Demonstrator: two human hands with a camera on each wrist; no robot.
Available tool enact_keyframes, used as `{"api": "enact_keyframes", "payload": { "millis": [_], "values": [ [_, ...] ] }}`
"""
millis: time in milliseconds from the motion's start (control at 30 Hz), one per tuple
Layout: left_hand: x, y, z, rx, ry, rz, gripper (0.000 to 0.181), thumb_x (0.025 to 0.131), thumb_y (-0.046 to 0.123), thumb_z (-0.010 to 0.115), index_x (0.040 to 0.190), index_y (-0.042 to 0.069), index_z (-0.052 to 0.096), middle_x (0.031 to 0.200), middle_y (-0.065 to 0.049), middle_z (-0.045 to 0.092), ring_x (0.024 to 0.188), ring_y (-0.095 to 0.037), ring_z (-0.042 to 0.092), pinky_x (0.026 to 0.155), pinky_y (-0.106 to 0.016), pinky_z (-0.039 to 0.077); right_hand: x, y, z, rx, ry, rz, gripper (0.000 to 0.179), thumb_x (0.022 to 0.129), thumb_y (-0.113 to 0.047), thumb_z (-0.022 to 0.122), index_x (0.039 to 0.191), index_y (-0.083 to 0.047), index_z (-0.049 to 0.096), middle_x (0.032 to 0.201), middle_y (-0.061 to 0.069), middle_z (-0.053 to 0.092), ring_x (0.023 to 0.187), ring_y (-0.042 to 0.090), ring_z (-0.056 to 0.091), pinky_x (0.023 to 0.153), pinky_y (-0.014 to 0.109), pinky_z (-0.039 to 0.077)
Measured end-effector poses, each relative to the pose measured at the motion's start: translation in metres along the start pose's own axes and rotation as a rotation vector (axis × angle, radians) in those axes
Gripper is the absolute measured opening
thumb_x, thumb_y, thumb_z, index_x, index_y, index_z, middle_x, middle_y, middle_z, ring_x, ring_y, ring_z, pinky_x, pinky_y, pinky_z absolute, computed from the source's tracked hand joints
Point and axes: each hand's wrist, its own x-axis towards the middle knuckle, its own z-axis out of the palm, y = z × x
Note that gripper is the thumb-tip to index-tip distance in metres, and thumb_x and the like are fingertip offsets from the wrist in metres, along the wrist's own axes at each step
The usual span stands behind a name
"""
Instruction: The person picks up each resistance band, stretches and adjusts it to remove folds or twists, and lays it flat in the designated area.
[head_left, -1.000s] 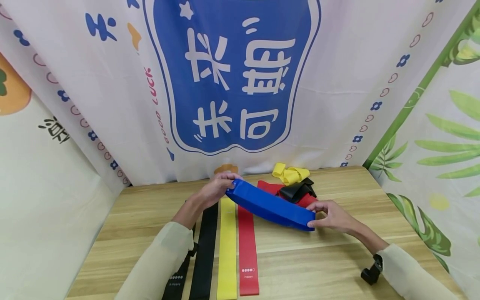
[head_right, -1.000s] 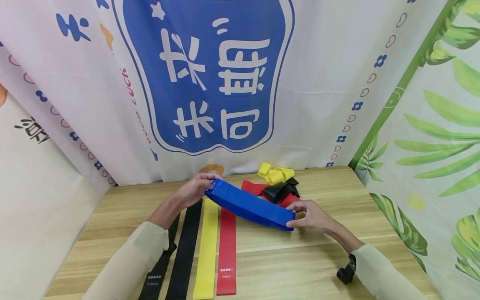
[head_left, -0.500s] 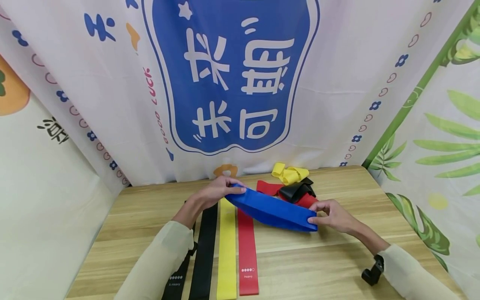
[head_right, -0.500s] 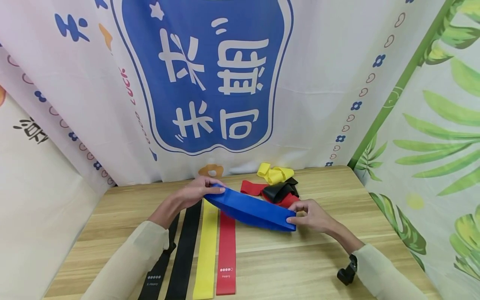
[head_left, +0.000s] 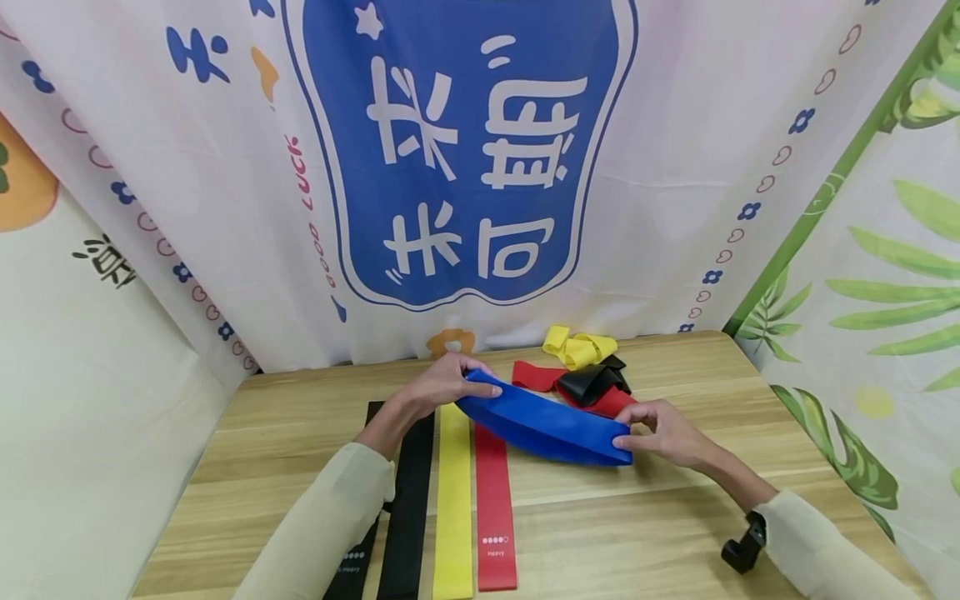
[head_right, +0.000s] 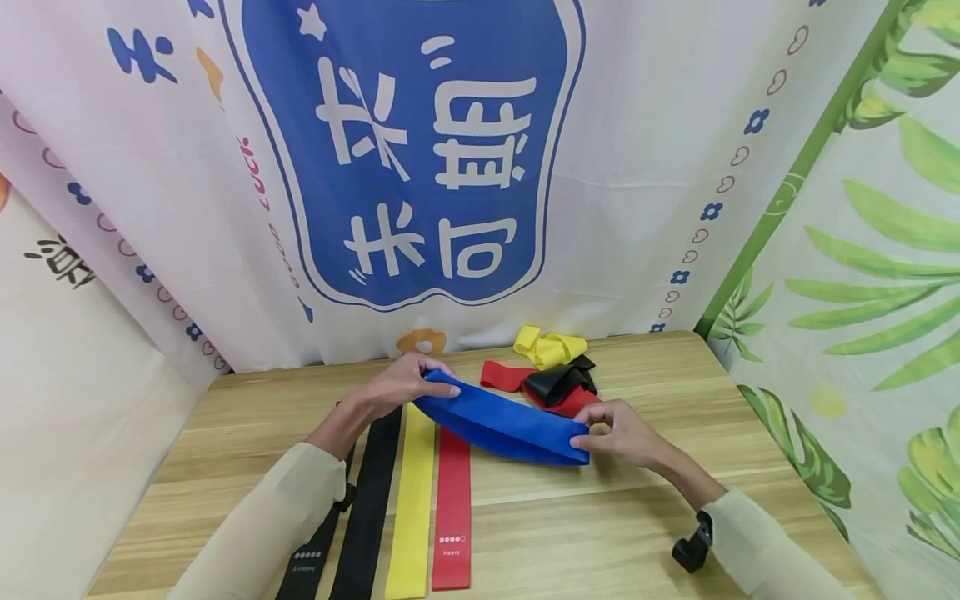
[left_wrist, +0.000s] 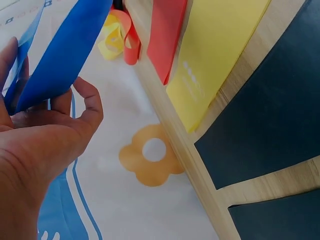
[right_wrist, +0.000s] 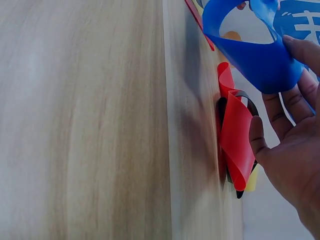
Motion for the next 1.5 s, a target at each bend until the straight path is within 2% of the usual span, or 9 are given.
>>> {"api": "enact_keyframes", "payload": {
  "millis": [200,400,600,700,800,1067,1200,1300,1500],
  "values": [
    [0.0,0.002,0.0,-0.002,0.003,0.027,0.019,0.095,0.029,0.08,0.104,0.012,0.08,0.112,-0.004,0.071,0.113,-0.027,0.06,0.094,-0.042,0.056,-0.001,0.0,0.0,-0.013,-0.005,0.003,0.006,0.096,-0.019,0.08,0.097,-0.016,0.075,0.094,-0.001,0.071,0.098,0.02,0.062,0.089,0.045,0.046],
    [-0.001,0.006,-0.005,-0.069,-0.003,0.06,0.014,0.098,0.02,0.074,0.106,0.009,0.076,0.109,-0.008,0.067,0.111,-0.028,0.057,0.094,-0.043,0.054,-0.003,0.0,-0.002,0.002,-0.01,-0.02,0.009,0.096,-0.017,0.079,0.096,-0.01,0.073,0.091,-0.002,0.07,0.093,0.019,0.062,0.087,0.042,0.046],
    [0.003,0.008,-0.011,-0.259,-0.022,0.054,0.008,0.102,0.014,0.066,0.103,0.01,0.072,0.13,-0.018,0.061,0.121,-0.032,0.057,0.1,-0.048,0.056,-0.004,0.001,-0.003,-0.009,-0.031,-0.037,0.005,0.096,-0.015,0.078,0.097,-0.013,0.074,0.089,-0.004,0.069,0.09,0.017,0.062,0.086,0.036,0.048],
    [0.005,0.01,-0.015,-0.376,-0.029,0.041,0.009,0.103,0.012,0.06,0.101,0.013,0.069,0.141,-0.021,0.056,0.129,-0.035,0.053,0.099,-0.049,0.058,-0.006,0.003,-0.004,-0.009,-0.046,-0.045,0.005,0.096,-0.014,0.078,0.099,-0.013,0.074,0.089,-0.004,0.069,0.089,0.016,0.062,0.086,0.036,0.048],
    [0.005,0.011,-0.018,-0.444,-0.019,0.03,0.011,0.103,0.01,0.056,0.1,0.015,0.066,0.142,-0.02,0.056,0.134,-0.038,0.049,0.095,-0.05,0.06,-0.009,0.005,-0.004,0.0,-0.057,-0.044,0.005,0.096,-0.013,0.078,0.1,-0.012,0.075,0.089,-0.004,0.072,0.088,0.017,0.063,0.087,0.036,0.048],
    [0.01,0.008,-0.023,-0.497,-0.032,0.006,0.015,0.104,0.009,0.052,0.1,0.017,0.065,0.138,-0.014,0.057,0.135,-0.041,0.048,0.092,-0.046,0.061,-0.013,0.006,0.0,0.026,-0.079,-0.077,0.008,0.095,-0.012,0.079,0.101,-0.014,0.076,0.094,0.002,0.075,0.093,0.015,0.063,0.089,0.033,0.05],
    [0.013,0.006,-0.024,-0.523,-0.037,-0.007,0.01,0.104,0.011,0.058,0.1,0.015,0.066,0.134,-0.013,0.059,0.131,-0.04,0.051,0.092,-0.045,0.061,-0.016,0.009,0.004,0.056,-0.089,-0.088,0.009,0.094,-0.01,0.08,0.102,-0.013,0.076,0.096,0.005,0.075,0.093,0.014,0.064,0.09,0.032,0.051],
    [0.015,0.004,-0.025,-0.517,-0.04,-0.008,0.003,0.102,0.009,0.066,0.101,0.012,0.066,0.136,-0.016,0.058,0.129,-0.039,0.053,0.093,-0.046,0.062,-0.018,0.011,0.007,0.07,-0.1,-0.095,0.01,0.095,-0.009,0.079,0.104,-0.012,0.076,0.098,0.004,0.075,0.094,0.014,0.065,0.091,0.032,0.052],
    [0.022,-0.001,-0.025,-0.461,-0.021,-0.01,0.015,0.098,0.0,0.071,0.103,0.012,0.064,0.139,-0.019,0.056,0.13,-0.04,0.054,0.095,-0.05,0.061,-0.022,0.009,0.014,0.096,-0.127,-0.092,0.013,0.095,-0.009,0.078,0.108,-0.011,0.076,0.099,0.008,0.074,0.092,0.013,0.065,0.086,0.028,0.055]
  ]
}}
